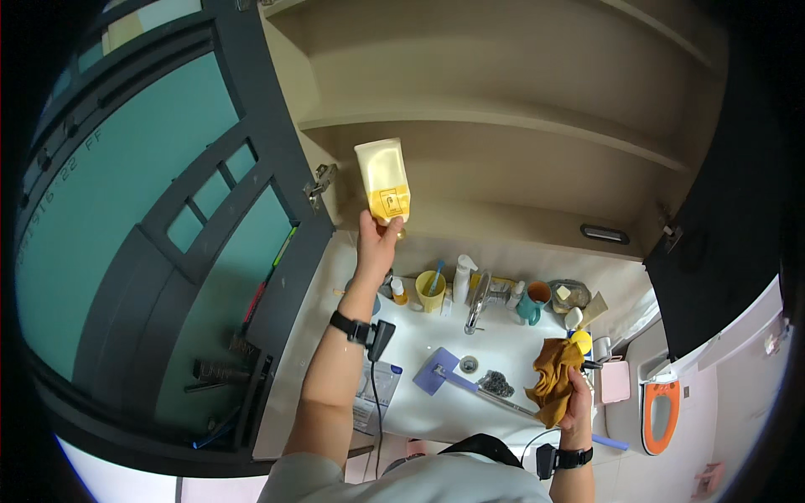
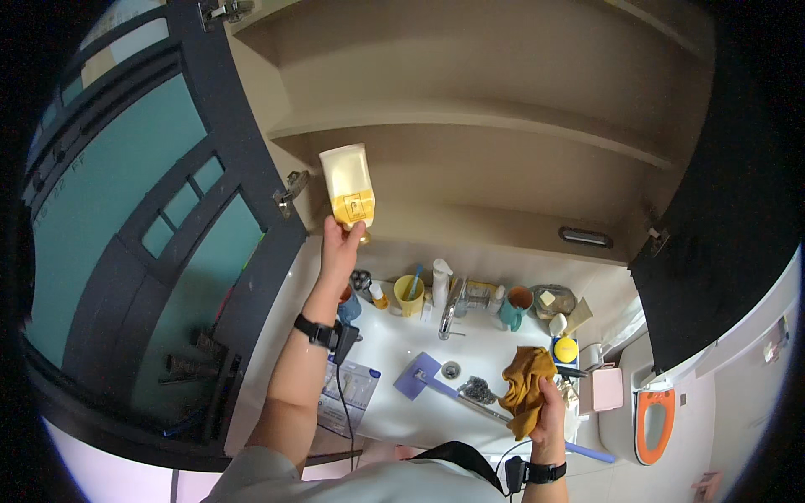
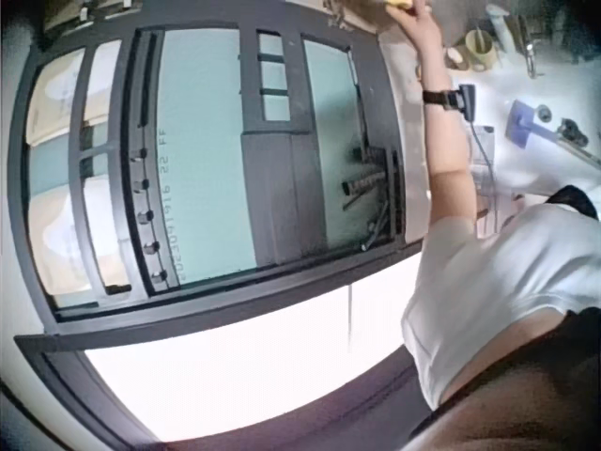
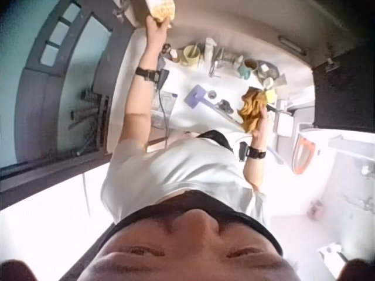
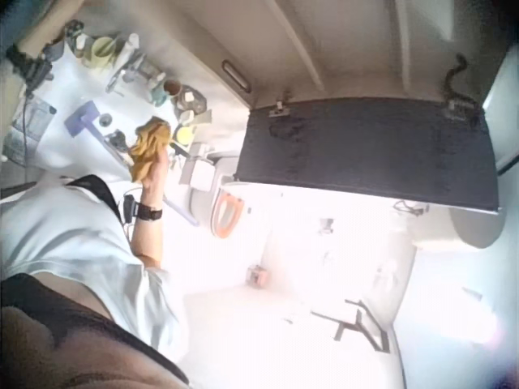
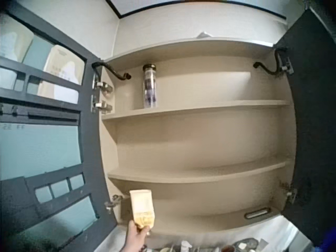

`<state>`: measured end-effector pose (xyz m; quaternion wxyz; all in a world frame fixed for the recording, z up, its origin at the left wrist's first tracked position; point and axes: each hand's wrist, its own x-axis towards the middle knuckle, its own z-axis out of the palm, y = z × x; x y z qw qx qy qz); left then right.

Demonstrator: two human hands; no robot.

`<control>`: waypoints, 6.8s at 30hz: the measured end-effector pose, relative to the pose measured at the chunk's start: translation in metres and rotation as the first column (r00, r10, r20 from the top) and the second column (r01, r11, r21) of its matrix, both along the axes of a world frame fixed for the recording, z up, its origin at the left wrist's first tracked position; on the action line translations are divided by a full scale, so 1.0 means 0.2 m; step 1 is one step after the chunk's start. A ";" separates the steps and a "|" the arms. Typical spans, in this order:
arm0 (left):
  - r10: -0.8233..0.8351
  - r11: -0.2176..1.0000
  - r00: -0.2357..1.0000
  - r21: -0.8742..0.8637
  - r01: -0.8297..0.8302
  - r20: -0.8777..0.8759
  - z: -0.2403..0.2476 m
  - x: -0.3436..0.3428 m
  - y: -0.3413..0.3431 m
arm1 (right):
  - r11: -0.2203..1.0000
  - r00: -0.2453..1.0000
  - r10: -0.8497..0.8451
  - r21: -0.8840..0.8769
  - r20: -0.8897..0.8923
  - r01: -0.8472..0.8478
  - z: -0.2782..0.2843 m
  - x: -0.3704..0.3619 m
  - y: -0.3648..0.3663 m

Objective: The person wipes the interior shelves of a bathroom cabinet with a cloth and a sponge before placing bottles and containers back inside.

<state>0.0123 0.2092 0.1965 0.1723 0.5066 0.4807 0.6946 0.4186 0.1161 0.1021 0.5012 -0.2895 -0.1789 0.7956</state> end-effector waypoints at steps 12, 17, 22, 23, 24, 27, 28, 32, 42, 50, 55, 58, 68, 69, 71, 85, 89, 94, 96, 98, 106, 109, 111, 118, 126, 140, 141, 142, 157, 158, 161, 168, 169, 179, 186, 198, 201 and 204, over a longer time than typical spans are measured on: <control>0.335 0.902 0.888 -0.165 -0.399 -0.316 -0.07 -0.39 0.42 | 0.989 0.976 -0.144 0.053 0.161 0.137 -0.04 0.05 -0.11; 0.291 0.931 0.929 -0.157 -0.331 -0.229 -0.09 -0.41 0.43 | 0.979 0.965 -0.202 0.016 0.169 0.202 -0.08 0.09 -0.15; 0.204 0.959 0.968 -0.168 -0.228 -0.148 -0.09 -0.41 0.44 | 0.978 0.968 -0.197 -0.031 0.153 0.204 -0.09 0.12 -0.17; 0.191 0.971 0.978 -0.131 -0.201 -0.085 -0.11 -0.47 0.44 | 0.976 0.967 -0.204 -0.042 0.150 0.212 -0.08 0.10 -0.16; 0.170 0.965 0.981 -0.186 -0.184 -0.091 -0.09 -0.48 0.44 | 0.975 0.972 -0.202 -0.072 0.117 0.212 -0.11 0.11 -0.15; 0.197 0.970 0.969 -0.115 -0.215 -0.145 -0.09 -0.50 0.43 | 0.975 0.976 -0.197 -0.090 0.089 0.205 -0.12 0.08 -0.14; 0.222 0.948 0.955 -0.187 -0.259 -0.195 -0.06 -0.44 0.41 | 0.979 0.981 -0.182 -0.085 0.071 0.188 -0.10 0.08 -0.14; 0.345 0.895 0.881 -0.169 -0.412 -0.322 -0.11 -0.46 0.46 | 0.968 0.971 -0.213 -0.111 0.109 0.225 -0.10 0.11 -0.16; 0.476 0.832 0.796 -0.103 -0.545 -0.374 -0.13 -0.42 0.43 | 0.963 0.972 -0.233 -0.130 0.032 0.236 -0.14 0.22 -0.21; 0.495 0.772 0.552 0.047 -0.634 -0.671 -0.10 -0.26 0.26 | 0.978 0.952 -0.172 -0.073 0.251 0.196 -0.18 0.27 -0.15; 0.453 0.850 0.613 0.106 -0.516 -0.647 -0.11 -0.07 0.05 | 0.919 0.789 -0.371 0.074 0.490 0.387 -0.18 0.26 -0.02; 0.310 0.941 0.711 0.098 -0.324 -0.632 -0.22 0.24 -0.19 | 0.931 0.785 -0.365 0.187 0.501 0.313 -0.21 0.28 0.04; -0.433 0.527 0.724 -0.502 0.686 0.536 -0.77 1.06 -0.79 | 0.869 0.834 0.264 0.256 0.484 -0.424 -0.20 -0.26 -0.04; -0.339 0.537 0.704 -0.486 0.689 0.624 -0.76 1.09 -0.79 | 0.868 0.834 0.271 0.253 0.482 -0.428 -0.23 -0.27 -0.05; -0.230 0.551 0.674 -0.477 0.685 0.702 -0.74 1.11 -0.78 | 0.806 0.835 0.111 0.443 0.539 -0.392 -0.31 -0.28 -0.06; -0.024 0.732 0.791 -0.528 0.430 0.611 -0.86 1.02 -0.85 | 0.994 0.836 0.036 0.063 0.548 -0.084 -0.64 -0.08 0.26; -0.035 0.766 0.530 -0.318 0.559 0.847 -0.84 0.98 -0.90 | 0.994 0.599 -0.085 0.106 0.796 0.000 -0.74 -0.06 0.58; -0.066 0.792 0.435 -0.218 0.570 0.898 -0.84 0.98 -0.96 | 0.905 0.240 -0.396 0.421 0.886 -0.062 -0.92 -0.20 0.99; -0.064 0.798 0.402 -0.195 0.570 0.914 -0.85 0.97 -0.99 | 0.893 0.245 -0.394 0.432 0.886 -0.126 -0.96 -0.24 1.07; -0.123 0.774 0.319 -0.110 0.623 0.940 -0.85 0.97 -1.00 | 0.936 0.224 -0.240 0.286 0.945 -0.205 -1.10 -0.20 1.15; -0.028 0.832 0.264 -0.124 0.541 0.964 -0.84 0.89 -1.06 | 0.921 0.245 -0.339 0.374 0.908 -0.113 -1.09 -0.10 1.05; -0.005 0.839 0.303 -0.161 0.520 0.953 -0.84 0.84 -1.08 | 0.900 0.144 -0.371 0.394 0.917 -0.188 -1.06 -0.04 1.07; -0.013 0.836 0.311 -0.161 0.525 0.950 -0.83 0.82 -1.08 | 0.898 0.158 -0.387 0.410 0.909 -0.162 -1.06 -0.05 1.10; 0.021 0.876 0.354 -0.188 0.444 0.935 -0.86 0.76 -1.14 | 0.771 -0.009 -0.636 0.636 0.772 0.033 -0.97 -0.09 0.97; 0.024 0.883 0.300 -0.161 0.441 0.954 -0.84 0.71 -1.15 | 0.425 0.169 -0.772 0.696 0.612 -0.578 -0.40 -0.43 1.09; 0.086 0.895 0.284 -0.200 0.400 0.955 -0.84 0.62 -1.25 | 0.585 -0.161 -0.683 0.401 0.712 -0.705 -0.63 -0.44 1.26; 0.088 0.894 0.284 -0.201 0.400 0.955 -0.84 0.61 -1.26 | 0.589 -0.193 -0.680 0.370 0.708 -0.718 -0.58 -0.45 1.23; 0.087 0.903 0.284 -0.196 0.383 0.955 -0.84 0.60 -1.26 | 0.593 -0.225 -0.676 0.338 0.702 -0.730 -0.56 -0.46 1.22; -0.016 0.926 0.224 -0.071 0.372 0.974 -0.85 0.56 -1.27 | 0.523 -0.217 -0.694 0.275 0.686 -0.807 -0.60 -0.44 1.35; -0.020 0.926 0.227 -0.067 0.371 0.974 -0.85 0.55 -1.28 | 0.518 -0.213 -0.697 0.275 0.685 -0.810 -0.60 -0.45 1.35; 0.002 0.936 0.227 -0.081 0.342 0.974 -0.83 0.54 -1.28 | 0.553 -0.286 -0.668 0.201 0.687 -0.809 -0.59 -0.47 1.36; -0.021 0.931 0.209 -0.057 0.361 0.978 -0.84 0.52 -1.26 | 0.516 -0.121 -0.667 0.339 0.735 -0.787 -0.47 -0.39 1.31; -0.015 0.928 0.191 -0.057 0.368 0.981 -0.85 0.51 -1.25 | 0.488 -0.036 -0.684 0.421 0.729 -0.765 -0.42 -0.38 1.27; -0.152 0.850 -0.021 0.142 0.507 0.988 -0.91 0.65 -0.97 | 0.777 0.455 -0.104 0.358 0.885 -0.518 0.10 -0.19 0.59; -0.186 0.764 0.003 0.143 0.630 0.982 -0.76 0.86 -0.75 | 0.779 0.710 0.112 0.382 0.695 -0.497 0.06 -0.33 0.23; 0.090 0.751 0.415 -0.336 0.569 0.905 -0.88 0.97 -0.77 | 0.538 0.542 -0.264 0.588 0.798 -0.604 0.07 -0.36 0.07; 0.085 0.778 0.485 -0.362 0.513 0.870 -0.85 0.94 -0.79 | 0.792 0.773 -0.152 0.544 0.615 -0.277 0.01 -0.33 0.15; 0.069 0.859 0.535 -0.323 0.398 0.842 -0.75 0.87 -0.82 | 0.983 0.919 -0.020 0.177 0.394 -0.054 0.01 -0.25 0.19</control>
